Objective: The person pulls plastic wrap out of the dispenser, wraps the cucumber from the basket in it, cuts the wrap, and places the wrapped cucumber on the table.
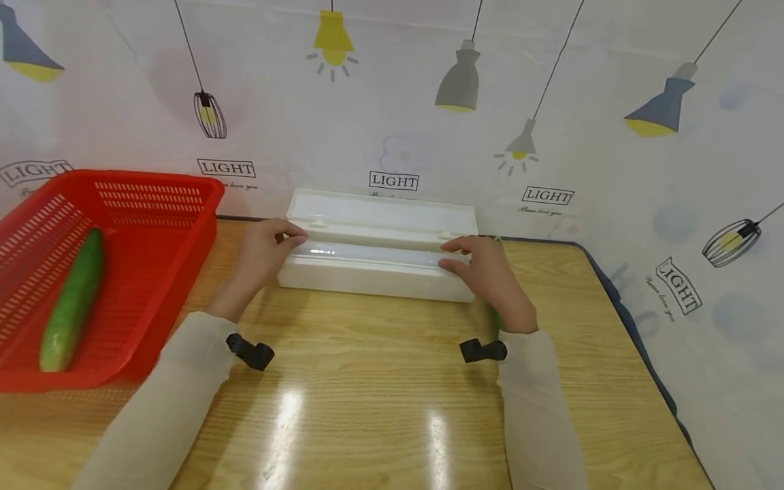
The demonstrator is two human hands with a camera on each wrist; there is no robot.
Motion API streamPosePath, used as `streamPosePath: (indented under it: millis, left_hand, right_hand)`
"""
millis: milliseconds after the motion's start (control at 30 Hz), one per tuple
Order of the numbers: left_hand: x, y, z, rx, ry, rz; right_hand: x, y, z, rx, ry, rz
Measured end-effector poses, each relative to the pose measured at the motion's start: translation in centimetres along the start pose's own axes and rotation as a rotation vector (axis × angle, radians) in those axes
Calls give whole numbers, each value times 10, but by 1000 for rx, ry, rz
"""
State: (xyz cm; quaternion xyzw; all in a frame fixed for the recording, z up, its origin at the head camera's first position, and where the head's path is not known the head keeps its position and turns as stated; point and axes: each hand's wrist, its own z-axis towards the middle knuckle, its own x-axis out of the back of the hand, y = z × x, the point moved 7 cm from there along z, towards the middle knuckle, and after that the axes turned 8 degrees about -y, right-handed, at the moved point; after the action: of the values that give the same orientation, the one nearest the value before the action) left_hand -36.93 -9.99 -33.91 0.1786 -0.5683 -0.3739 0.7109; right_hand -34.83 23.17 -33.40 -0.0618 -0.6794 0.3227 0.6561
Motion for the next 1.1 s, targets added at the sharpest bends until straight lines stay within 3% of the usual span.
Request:
streamPosePath:
  millis: [167,367,633,833,1100]
  left_hand:
    - [1,-1,-2,19,25,-26]
    - [3,0,-3,38,32,-37]
    - [4,2,0,84,39,-18]
    - [11,6,8,74,85,-2]
    - [16,11,13,98,73,-5]
  right_hand:
    - [-2,2,3,-11,30,-15]
    - [3,5,3,-11,124,-41]
    - [8,-1,-2,81,282,-80]
    - [14,-7,-1,127,390,-115]
    - [31,-12,1,127,377,-128]
